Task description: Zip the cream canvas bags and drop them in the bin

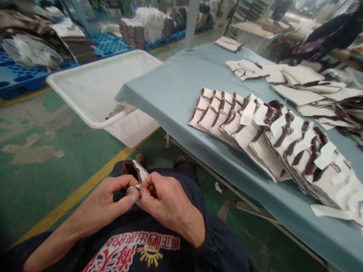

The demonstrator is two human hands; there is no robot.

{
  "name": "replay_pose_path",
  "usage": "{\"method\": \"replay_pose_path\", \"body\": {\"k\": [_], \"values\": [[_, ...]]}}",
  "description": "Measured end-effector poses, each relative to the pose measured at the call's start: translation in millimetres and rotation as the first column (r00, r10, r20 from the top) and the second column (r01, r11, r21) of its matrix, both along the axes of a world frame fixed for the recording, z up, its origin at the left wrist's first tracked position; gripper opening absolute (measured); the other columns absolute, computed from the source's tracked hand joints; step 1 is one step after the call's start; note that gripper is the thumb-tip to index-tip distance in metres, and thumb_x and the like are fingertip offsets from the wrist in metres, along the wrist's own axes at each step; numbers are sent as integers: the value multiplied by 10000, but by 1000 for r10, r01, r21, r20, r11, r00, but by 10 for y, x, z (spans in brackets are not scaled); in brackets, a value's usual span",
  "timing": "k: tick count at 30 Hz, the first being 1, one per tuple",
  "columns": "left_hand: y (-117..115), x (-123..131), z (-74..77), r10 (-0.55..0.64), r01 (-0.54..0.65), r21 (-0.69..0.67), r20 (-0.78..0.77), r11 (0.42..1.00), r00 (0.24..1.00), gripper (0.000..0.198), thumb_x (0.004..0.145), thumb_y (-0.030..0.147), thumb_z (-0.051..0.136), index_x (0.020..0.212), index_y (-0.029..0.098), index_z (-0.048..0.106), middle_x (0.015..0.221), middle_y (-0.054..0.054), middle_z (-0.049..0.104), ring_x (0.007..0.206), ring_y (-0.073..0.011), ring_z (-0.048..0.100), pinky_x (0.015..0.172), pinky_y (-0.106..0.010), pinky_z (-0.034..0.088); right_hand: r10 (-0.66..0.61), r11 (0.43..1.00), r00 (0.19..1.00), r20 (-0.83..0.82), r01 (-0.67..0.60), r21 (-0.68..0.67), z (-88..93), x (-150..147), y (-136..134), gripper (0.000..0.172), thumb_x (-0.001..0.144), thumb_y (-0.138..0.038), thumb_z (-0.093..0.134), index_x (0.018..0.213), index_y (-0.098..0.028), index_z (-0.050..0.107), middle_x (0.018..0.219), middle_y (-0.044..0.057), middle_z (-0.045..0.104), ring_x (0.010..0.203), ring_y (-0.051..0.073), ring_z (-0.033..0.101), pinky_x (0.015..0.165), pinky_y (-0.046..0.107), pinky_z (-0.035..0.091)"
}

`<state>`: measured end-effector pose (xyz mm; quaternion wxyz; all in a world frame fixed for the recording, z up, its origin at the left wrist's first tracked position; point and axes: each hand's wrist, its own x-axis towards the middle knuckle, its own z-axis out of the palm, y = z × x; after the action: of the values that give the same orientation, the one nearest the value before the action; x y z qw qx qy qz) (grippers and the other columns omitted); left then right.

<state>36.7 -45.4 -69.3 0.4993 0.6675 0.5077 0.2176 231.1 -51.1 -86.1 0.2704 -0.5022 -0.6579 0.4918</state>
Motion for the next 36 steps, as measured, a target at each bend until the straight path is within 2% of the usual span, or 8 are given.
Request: {"method": "replay_pose_path", "body": {"k": [9, 17, 23, 27, 32, 36], "values": [[-13, -6, 38, -6, 8, 45, -48, 999, 999, 285, 892, 300, 502, 719, 166, 686, 657, 12, 656, 623, -157, 583, 602, -250, 440, 10, 1000, 999, 35, -10, 2, 8, -7, 13, 104, 913, -237, 618, 816, -201, 601, 712, -19, 638, 586, 115, 526, 570, 247, 356], [-15, -15, 13, 8, -8, 1, 0, 1000, 1000, 300, 925, 324, 517, 763, 163, 712, 699, 3, 674, 664, -166, 597, 620, -249, 464, -15, 995, 998, -53, 9, -98, 11, 1, 18, 143, 924, -266, 632, 803, -199, 598, 656, -48, 591, 540, 98, 486, 508, 229, 341], [2, -4, 65, -8, 8, -16, -12, 1000, 1000, 289, 928, 332, 534, 759, 177, 709, 730, -12, 725, 686, -183, 632, 636, -259, 486, -7, 1000, 994, -108, 3, -30, 42, 39, 7, 147, 934, -317, 651, 849, -203, 615, 706, -38, 632, 576, 104, 517, 554, 239, 388], [1, 21, 79, -55, 54, -11, -20, 998, 998, 278, 937, 294, 529, 789, 182, 735, 751, -10, 755, 698, -184, 661, 657, -259, 493, -29, 999, 997, -70, 27, -19, 63, 46, 14, 160, 900, -286, 629, 775, -212, 560, 665, -47, 593, 565, 103, 503, 554, 245, 369], [7, -14, 74, -117, 117, -28, 6, 993, 993, 292, 946, 277, 503, 843, 181, 759, 786, -14, 773, 716, -186, 681, 664, -256, 502, 9, 994, 988, -152, -25, -107, 14, 76, 46, 210, 935, -336, 615, 781, -210, 545, 676, -54, 556, 574, 95, 452, 531, 232, 342], [15, -28, 78, -121, 123, -36, 51, 992, 991, 278, 923, 256, 492, 830, 175, 742, 776, -14, 757, 711, -178, 666, 669, -251, 508, 36, 983, 985, -171, -65, -170, -43, 115, 78, 206, 949, -334, 611, 797, -210, 547, 684, -65, 517, 590, 94, 420, 533, 231, 321]]}}
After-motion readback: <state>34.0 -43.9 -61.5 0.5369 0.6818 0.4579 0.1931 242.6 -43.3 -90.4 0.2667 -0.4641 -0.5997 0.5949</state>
